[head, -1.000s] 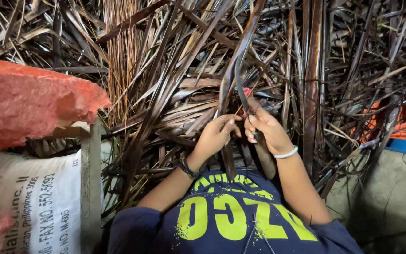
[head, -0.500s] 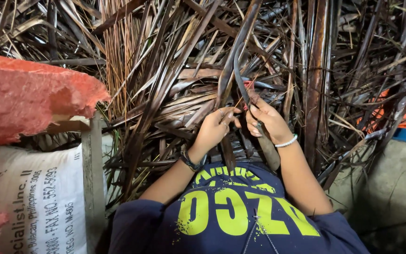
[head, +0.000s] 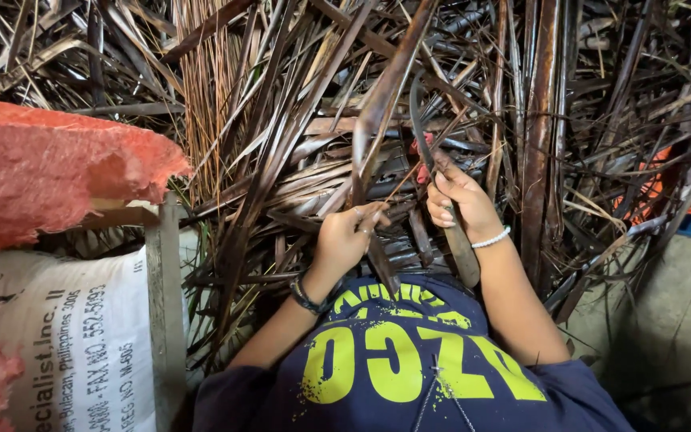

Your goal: Stripping leaves or fibers from long plant stalks using a small knife

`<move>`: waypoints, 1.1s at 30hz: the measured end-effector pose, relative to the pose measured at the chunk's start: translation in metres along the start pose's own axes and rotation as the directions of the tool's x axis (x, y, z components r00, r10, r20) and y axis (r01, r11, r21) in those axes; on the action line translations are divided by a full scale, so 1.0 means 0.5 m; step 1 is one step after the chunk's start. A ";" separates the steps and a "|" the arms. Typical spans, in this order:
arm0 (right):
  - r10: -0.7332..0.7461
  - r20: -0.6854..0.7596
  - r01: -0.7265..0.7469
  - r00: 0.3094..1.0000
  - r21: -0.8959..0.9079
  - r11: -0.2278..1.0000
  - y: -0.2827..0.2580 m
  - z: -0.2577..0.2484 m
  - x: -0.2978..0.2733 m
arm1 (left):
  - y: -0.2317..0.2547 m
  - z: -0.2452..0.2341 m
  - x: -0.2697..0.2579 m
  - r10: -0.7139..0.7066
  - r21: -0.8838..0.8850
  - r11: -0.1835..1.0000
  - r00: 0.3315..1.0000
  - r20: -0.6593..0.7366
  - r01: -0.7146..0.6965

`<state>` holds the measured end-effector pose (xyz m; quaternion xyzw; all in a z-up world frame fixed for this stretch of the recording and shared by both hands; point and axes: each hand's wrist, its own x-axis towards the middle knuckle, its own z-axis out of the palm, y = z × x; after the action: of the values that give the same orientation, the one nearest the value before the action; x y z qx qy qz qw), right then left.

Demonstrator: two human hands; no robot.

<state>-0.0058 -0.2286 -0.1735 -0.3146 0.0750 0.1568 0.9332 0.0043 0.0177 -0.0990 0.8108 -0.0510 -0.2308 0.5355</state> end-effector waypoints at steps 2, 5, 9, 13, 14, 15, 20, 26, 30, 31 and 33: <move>0.025 -0.012 -0.025 1.000 -0.016 1.000 0.010 -0.013 0.000 | 0.028 -0.012 -0.017 -0.024 -0.047 0.999 1.000 0.003 0.024; 0.020 -0.074 -0.022 0.997 -0.035 0.999 0.012 -0.030 0.003 | 0.026 -0.022 -0.038 0.023 -0.082 0.996 1.000 0.017 -0.021; 0.039 -0.085 -0.040 0.996 -0.010 0.999 0.017 -0.048 0.012 | -0.003 -0.036 -0.070 -0.029 -0.144 0.989 0.998 0.047 0.036; 0.023 -0.126 -0.030 0.992 -0.052 0.998 0.024 -0.037 0.006 | -0.006 -0.065 -0.106 -0.129 -0.218 0.965 0.988 0.083 0.144; 0.020 -0.133 -0.026 0.991 -0.048 0.999 0.022 -0.042 0.012 | -0.006 -0.077 -0.113 -0.109 -0.194 0.973 0.989 0.100 0.127; 0.016 -0.129 -0.023 0.992 -0.052 0.998 0.015 -0.042 0.016 | -0.024 -0.079 -0.112 -0.103 -0.195 0.973 0.990 0.096 0.120; -0.027 -0.141 0.037 0.990 0.066 0.997 0.016 -0.063 0.026 | -0.115 -0.134 -0.168 -0.288 -0.401 0.861 0.949 0.125 0.314; -0.039 0.081 0.027 0.996 0.136 0.990 -0.011 -0.025 0.005 | -0.090 -0.143 -0.129 -0.234 -0.462 0.848 0.966 0.109 0.258; -0.066 0.129 0.048 0.989 0.135 0.990 0.002 -0.038 -0.006 | -0.108 -0.081 -0.060 -0.139 -0.491 0.843 0.971 0.196 0.220; -0.061 0.144 0.043 0.988 0.128 0.991 0.003 -0.031 -0.007 | -0.100 -0.069 -0.045 -0.121 -0.489 0.846 0.970 0.210 0.212; -0.056 0.148 0.038 0.987 0.123 0.992 0.010 -0.027 -0.010 | -0.086 -0.050 -0.024 -0.108 -0.486 0.848 0.966 0.233 0.212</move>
<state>-0.0125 -0.2344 -0.1859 -0.2467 0.0060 0.1533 0.9569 -0.0027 0.0607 -0.1258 0.6158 0.0267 -0.3592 0.7008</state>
